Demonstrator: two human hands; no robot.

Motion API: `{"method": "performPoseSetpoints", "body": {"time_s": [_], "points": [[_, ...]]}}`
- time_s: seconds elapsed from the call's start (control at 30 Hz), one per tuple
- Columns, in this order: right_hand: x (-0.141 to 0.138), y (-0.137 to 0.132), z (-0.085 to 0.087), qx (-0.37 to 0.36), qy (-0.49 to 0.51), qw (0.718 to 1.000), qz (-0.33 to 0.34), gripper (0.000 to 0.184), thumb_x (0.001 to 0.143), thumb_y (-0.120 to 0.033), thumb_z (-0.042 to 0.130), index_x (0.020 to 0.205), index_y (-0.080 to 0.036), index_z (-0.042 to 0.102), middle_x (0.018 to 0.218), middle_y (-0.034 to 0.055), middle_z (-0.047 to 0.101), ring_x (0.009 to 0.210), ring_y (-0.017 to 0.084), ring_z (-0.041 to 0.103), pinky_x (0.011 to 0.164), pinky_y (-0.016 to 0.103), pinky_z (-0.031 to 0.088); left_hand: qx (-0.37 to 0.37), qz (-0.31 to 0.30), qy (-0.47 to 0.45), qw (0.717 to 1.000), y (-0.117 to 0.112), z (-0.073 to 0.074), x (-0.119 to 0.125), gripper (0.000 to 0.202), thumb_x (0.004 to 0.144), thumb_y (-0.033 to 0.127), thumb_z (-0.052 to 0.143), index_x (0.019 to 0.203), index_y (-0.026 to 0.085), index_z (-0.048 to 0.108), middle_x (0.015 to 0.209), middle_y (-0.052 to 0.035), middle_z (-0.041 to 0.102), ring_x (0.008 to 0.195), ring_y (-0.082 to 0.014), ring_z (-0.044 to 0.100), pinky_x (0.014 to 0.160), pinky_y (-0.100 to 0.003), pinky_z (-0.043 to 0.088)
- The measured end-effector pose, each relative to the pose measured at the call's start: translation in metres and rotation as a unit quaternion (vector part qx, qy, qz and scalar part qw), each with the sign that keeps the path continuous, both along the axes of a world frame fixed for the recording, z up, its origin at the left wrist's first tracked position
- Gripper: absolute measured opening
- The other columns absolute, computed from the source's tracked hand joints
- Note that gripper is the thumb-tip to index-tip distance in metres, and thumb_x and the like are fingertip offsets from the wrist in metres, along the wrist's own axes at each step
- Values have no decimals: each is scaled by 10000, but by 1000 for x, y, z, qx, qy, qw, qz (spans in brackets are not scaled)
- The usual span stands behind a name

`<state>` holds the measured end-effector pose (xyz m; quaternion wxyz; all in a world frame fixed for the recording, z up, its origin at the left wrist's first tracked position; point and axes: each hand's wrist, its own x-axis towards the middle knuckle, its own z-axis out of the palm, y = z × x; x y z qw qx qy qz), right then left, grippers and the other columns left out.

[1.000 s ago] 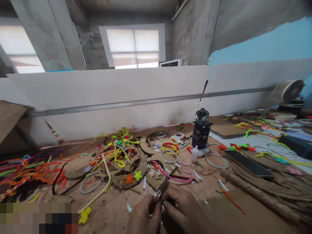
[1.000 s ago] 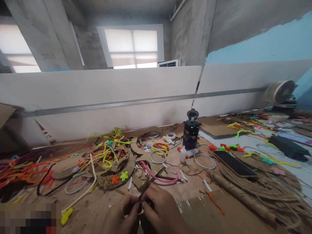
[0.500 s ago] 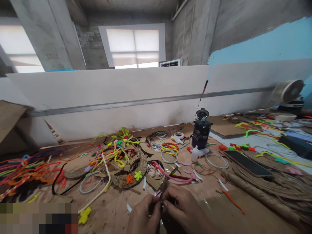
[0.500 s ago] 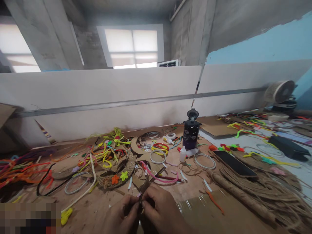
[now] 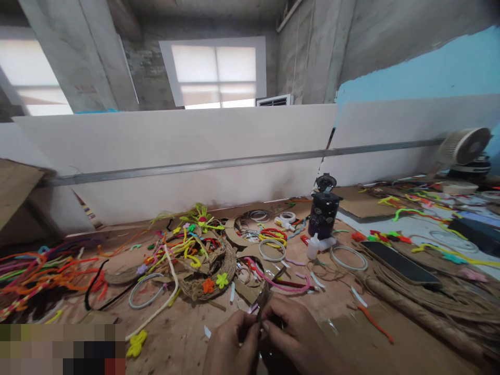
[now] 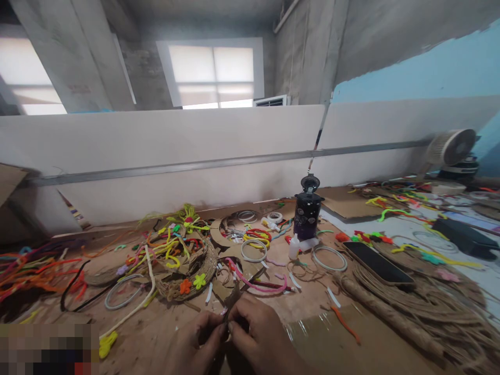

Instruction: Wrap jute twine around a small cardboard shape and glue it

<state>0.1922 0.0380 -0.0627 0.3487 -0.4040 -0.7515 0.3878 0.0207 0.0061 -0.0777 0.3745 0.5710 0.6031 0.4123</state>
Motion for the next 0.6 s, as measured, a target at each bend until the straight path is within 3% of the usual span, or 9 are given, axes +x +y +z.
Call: {"method": "performPoseSetpoints", "body": {"time_s": [0.37,0.6], "points": [[-1,1,0,3,2,1000,3,119,819,-242,565,772,-180,656,822,42,671,779,198,587,687,281,382,6,0,11,1000,-1,4,1,203,833,333,613,800,205,766,770,-52,811,743,-220,736,674,-245,510],[-1,2,0,-5,1,1000,-5,121,816,-231,561,789,-177,666,838,50,681,790,204,601,693,284,393,-9,-16,-2,1000,1,2,-1,281,855,363,556,868,189,776,829,-70,820,760,-226,740,661,-256,511]]}}
